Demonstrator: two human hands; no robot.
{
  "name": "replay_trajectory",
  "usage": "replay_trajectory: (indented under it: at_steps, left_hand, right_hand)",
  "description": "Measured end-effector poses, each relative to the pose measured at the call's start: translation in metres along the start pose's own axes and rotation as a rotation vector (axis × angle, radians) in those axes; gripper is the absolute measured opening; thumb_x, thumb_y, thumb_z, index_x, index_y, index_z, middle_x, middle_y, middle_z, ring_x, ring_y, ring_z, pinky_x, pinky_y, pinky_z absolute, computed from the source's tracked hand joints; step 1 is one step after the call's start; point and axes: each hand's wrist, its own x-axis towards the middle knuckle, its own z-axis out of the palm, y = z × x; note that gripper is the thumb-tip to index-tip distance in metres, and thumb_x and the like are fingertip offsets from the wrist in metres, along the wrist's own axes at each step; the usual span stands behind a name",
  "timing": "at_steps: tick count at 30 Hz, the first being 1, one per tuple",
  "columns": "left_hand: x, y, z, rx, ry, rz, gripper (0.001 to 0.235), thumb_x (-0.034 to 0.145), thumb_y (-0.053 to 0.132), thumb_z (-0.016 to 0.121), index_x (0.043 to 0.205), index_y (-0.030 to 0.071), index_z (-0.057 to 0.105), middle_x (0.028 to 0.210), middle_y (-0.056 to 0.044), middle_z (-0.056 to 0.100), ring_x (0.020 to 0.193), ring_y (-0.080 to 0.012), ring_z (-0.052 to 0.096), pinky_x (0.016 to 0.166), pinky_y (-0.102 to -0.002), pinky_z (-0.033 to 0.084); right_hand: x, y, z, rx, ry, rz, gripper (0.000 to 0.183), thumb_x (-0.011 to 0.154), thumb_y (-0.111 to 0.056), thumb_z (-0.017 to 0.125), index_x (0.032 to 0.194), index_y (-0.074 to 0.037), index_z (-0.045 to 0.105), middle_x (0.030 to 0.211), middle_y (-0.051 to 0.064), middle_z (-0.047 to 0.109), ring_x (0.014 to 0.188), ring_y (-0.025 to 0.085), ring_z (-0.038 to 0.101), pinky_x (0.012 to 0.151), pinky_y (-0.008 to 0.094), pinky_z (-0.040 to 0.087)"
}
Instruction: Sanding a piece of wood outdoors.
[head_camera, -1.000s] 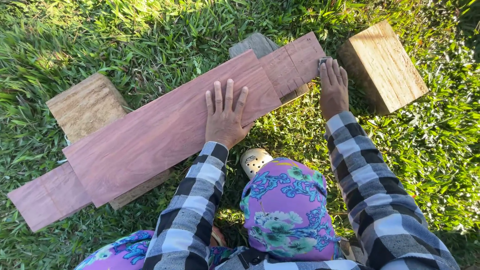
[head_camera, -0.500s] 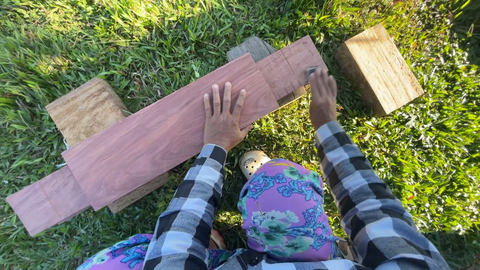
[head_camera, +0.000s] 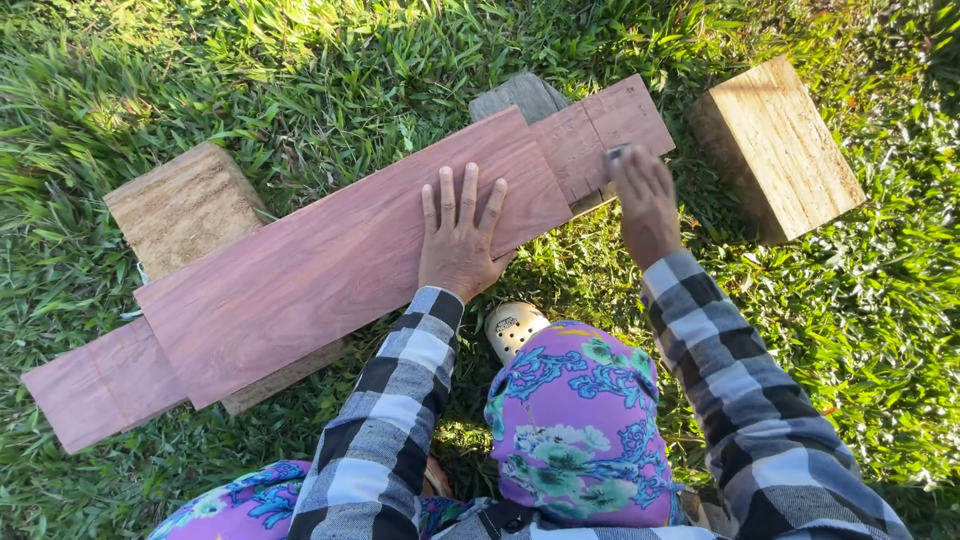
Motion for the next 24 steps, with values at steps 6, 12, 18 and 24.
replay_trajectory:
  at_steps: [6, 12, 18, 24]
  left_hand:
    - [0.001, -0.001, 0.002, -0.005, -0.011, -0.008, 0.104, 0.077, 0.065, 0.076, 0.161, 0.023, 0.032, 0.168, -0.02, 0.018, 0.154, -0.0491, 0.012, 0.125, -0.068, 0.01]
    - [0.001, 0.001, -0.002, 0.025, -0.034, -0.01, 0.106, 0.076, 0.065, 0.076, 0.162, 0.022, 0.031, 0.168, -0.021, 0.017, 0.154, -0.0495, 0.012, 0.124, -0.068, 0.01]
    - [0.001, 0.0, -0.003, -0.012, -0.047, -0.014, 0.105, 0.077, 0.064, 0.076, 0.162, 0.022, 0.03, 0.168, -0.02, 0.018, 0.155, -0.0483, 0.011, 0.125, -0.067, 0.01]
    - [0.0, 0.0, -0.001, -0.013, -0.043, -0.015, 0.103, 0.078, 0.061, 0.076, 0.162, 0.023, 0.03, 0.168, -0.019, 0.017, 0.155, -0.0475, 0.011, 0.126, -0.066, 0.01]
  right_hand:
    - [0.029, 0.021, -0.006, 0.102, -0.174, -0.228, 0.066, 0.085, 0.017, 0.047, 0.148, -0.001, 0.056, 0.159, 0.018, 0.053, 0.154, 0.031, 0.043, 0.13, 0.047, 0.026]
    - [0.08, 0.0, -0.001, 0.055, -0.156, -0.01, 0.062, 0.097, 0.009, 0.05, 0.159, 0.004, 0.049, 0.155, 0.023, 0.051, 0.152, 0.035, 0.04, 0.127, 0.049, 0.024]
    - [0.09, -0.001, 0.014, 0.065, -0.195, -0.368, 0.058, 0.094, 0.002, 0.056, 0.152, 0.003, 0.051, 0.159, 0.021, 0.051, 0.153, 0.033, 0.04, 0.129, 0.046, 0.025]
    - [0.091, 0.019, 0.024, 0.022, -0.106, -0.049, 0.048, 0.1, 0.004, 0.054, 0.147, 0.001, 0.054, 0.158, 0.018, 0.051, 0.154, 0.032, 0.041, 0.129, 0.047, 0.026]
